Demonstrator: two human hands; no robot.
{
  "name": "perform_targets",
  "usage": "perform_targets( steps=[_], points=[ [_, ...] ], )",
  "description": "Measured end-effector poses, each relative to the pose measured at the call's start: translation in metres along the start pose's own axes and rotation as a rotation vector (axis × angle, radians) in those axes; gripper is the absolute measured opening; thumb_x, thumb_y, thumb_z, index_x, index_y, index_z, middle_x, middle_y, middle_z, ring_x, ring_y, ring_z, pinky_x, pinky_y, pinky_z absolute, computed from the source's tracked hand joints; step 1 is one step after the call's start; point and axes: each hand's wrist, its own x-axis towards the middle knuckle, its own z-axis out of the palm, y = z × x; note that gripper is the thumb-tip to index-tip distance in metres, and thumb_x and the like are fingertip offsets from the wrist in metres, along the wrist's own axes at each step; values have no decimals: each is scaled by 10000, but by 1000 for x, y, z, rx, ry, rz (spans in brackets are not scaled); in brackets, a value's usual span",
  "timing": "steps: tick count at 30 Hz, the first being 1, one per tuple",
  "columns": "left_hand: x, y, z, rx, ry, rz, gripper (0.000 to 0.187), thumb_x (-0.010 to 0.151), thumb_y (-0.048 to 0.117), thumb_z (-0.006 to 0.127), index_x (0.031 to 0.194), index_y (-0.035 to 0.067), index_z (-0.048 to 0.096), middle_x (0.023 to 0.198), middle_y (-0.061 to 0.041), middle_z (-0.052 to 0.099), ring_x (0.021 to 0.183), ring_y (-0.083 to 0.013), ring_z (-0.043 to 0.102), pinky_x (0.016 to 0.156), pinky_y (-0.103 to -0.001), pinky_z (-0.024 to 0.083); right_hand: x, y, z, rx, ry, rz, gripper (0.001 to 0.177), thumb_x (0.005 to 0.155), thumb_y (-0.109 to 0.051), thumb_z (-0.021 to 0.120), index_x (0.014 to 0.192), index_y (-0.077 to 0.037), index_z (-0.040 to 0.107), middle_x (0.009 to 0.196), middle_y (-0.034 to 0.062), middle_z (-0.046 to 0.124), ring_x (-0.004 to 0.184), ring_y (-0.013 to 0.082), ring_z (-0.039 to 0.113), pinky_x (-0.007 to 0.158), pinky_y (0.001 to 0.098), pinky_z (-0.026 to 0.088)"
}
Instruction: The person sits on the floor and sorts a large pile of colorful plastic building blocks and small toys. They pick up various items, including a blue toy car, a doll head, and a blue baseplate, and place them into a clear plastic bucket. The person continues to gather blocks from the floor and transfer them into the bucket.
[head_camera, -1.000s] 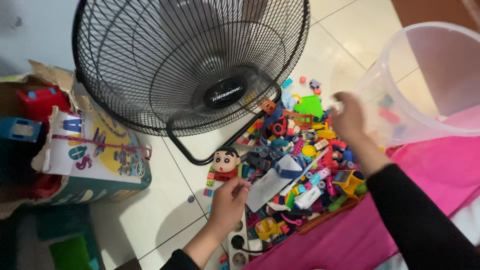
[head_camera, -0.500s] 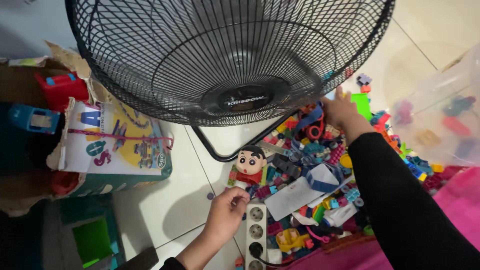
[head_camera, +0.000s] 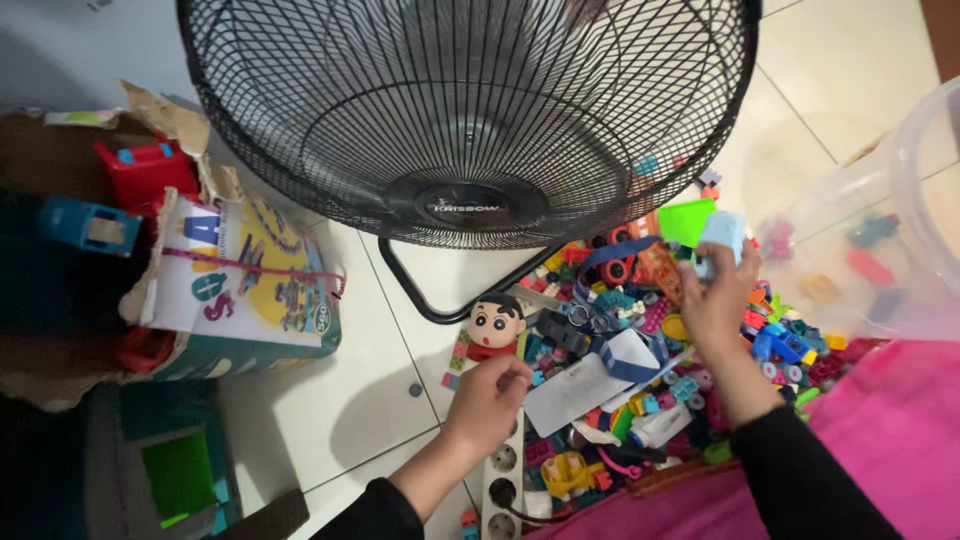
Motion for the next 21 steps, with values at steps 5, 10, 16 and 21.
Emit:
perform_targets(
  steps=[5,10,16,21],
  points=[
    [-15,15,3,-39,-9,-5,139,946,111,609,993,6,688,801,-55,706,732,-117,643,666,-283,516,-44,-73,-40,330,13,164,273,940,-111,773,1166,-85,622,1255,204,469,1212,346,501,940,398,474],
    [-24,10,-2,-62,37,60,290,974,213,642,1208,43,632,934,-73,730,837,-126,681,732,-266,538,-83,-179,-38,742,-300,343,270,859,-89,748,1094,-109,616,1030,42,582,906,177,589,781,316,487],
    [-38,17,-35,-495,107,19,748,952,326,615,1579,200,226,1389,-57,566,1104,-137,633,778,-284,567,-100,-262,0,1361,-647,582,302,945,-56,671,1226,-128,586,1021,58,600,850,136,593,726,287,492],
    [-43,24,-64,-613,306,120,839,892,219,716,1578,213,233,1386,-82,553,1105,-152,648,807,-290,602,-94,-304,7,1598,-825,507,363,1007,-185,539,1358,-95,529,1231,90,609,1092,198,590,910,342,481]
  ],
)
